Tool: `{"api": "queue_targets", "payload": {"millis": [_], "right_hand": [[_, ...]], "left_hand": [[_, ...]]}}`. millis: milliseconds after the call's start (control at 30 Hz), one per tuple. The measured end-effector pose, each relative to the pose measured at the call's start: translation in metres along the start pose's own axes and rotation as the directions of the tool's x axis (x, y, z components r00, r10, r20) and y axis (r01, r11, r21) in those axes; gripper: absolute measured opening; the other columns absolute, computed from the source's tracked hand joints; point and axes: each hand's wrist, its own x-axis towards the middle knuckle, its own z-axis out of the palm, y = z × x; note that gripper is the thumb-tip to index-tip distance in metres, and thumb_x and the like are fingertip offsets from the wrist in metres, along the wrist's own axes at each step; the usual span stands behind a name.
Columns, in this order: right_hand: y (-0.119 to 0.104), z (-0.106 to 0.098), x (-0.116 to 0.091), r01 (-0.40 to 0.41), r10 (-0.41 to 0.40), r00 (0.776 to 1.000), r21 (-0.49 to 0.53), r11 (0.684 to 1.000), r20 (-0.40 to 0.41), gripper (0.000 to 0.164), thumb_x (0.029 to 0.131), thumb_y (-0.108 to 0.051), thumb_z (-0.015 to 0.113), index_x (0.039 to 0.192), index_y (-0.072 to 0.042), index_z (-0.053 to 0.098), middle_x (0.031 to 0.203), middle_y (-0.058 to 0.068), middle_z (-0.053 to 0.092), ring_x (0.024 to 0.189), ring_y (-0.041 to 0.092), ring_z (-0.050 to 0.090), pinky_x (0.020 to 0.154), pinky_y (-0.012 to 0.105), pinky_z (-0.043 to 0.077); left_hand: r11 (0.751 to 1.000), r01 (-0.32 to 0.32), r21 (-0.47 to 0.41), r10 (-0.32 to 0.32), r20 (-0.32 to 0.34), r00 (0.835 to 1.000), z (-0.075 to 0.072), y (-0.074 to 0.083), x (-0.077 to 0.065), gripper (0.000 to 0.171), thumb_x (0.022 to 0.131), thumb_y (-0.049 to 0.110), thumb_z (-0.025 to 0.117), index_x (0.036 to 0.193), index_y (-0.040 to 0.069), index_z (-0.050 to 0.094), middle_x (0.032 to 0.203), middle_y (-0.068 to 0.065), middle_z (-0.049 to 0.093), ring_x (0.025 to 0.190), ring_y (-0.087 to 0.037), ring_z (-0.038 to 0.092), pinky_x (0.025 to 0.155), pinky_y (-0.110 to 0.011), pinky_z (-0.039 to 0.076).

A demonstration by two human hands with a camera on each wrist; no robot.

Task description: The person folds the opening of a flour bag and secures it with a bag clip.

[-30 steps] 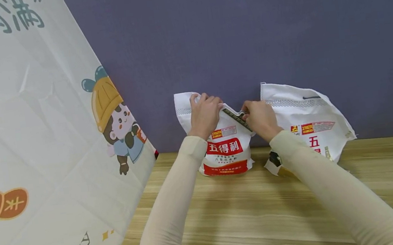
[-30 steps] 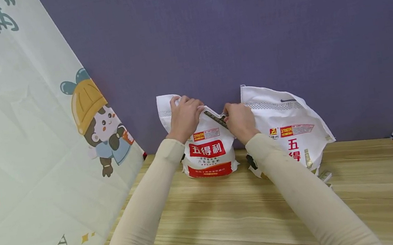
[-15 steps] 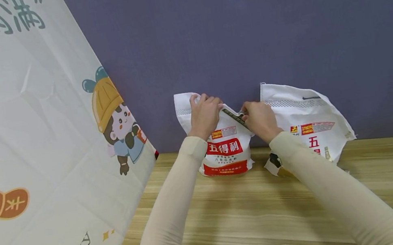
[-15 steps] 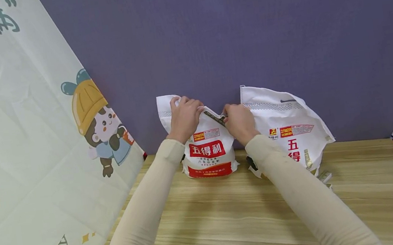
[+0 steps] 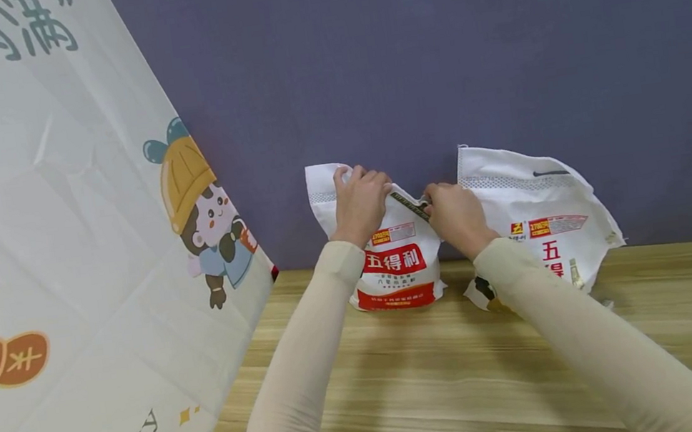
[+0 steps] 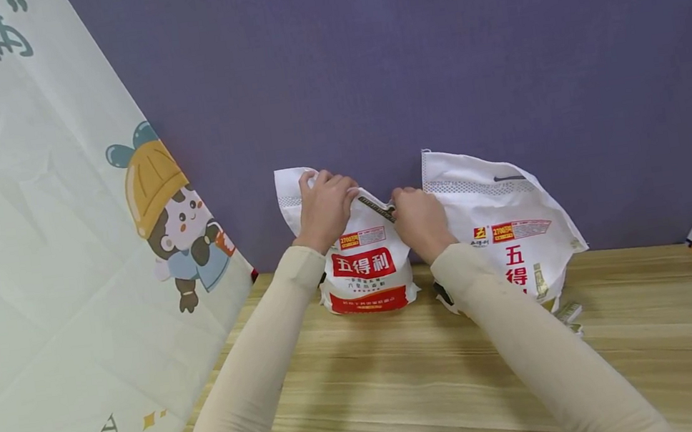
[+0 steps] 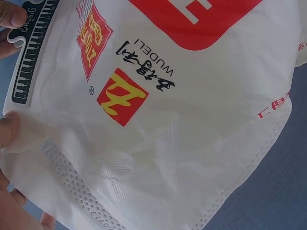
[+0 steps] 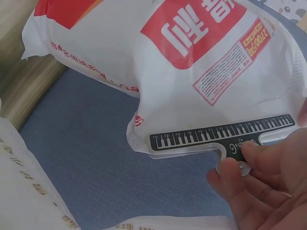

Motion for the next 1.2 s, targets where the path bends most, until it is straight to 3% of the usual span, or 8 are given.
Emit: {"api": "queue_targets", "payload": {"millis": [467,800,1200], "right_hand": [[0.002,-0.004,-0.022,0.070,-0.065,0.992,0.040,0.997,-0.112,0.031,0.098,-0.015,0.063,0.125,0.001,0.065,0.116,0.022,0.071,0.096,0.042,0.070,0.081,0.054,0.056],[0.004,-0.008,-0.041,0.092,-0.078,0.983,0.078,0.993,-0.169,0.027,0.097,-0.016,0.065,0.120,-0.002,0.068,0.105,0.018,0.074,0.087,0.038,0.070,0.073,0.053,0.054],[0.014,-0.006,-0.069,0.086,-0.055,0.977,0.141,0.986,-0.207,0.018,0.096,-0.017,0.069,0.107,-0.004,0.072,0.093,0.014,0.076,0.076,0.032,0.070,0.067,0.048,0.054]], "left_hand": [[0.999,-0.032,0.021,0.033,-0.039,0.999,0.000,0.005,-0.001,0.026,0.107,0.035,0.050,0.112,0.024,0.074,0.111,0.008,0.077,0.108,-0.017,0.061,0.118,-0.051,0.031],[0.998,-0.033,-0.043,0.028,-0.111,0.993,0.001,0.009,-0.003,0.020,0.105,0.029,0.055,0.113,0.027,0.073,0.113,0.009,0.076,0.111,-0.015,0.061,0.118,-0.050,0.030],[0.991,-0.095,-0.090,0.072,-0.233,0.970,-0.001,0.020,-0.007,0.021,0.098,0.017,0.058,0.109,0.024,0.075,0.112,0.007,0.077,0.112,-0.017,0.062,0.114,-0.049,0.035]]}}
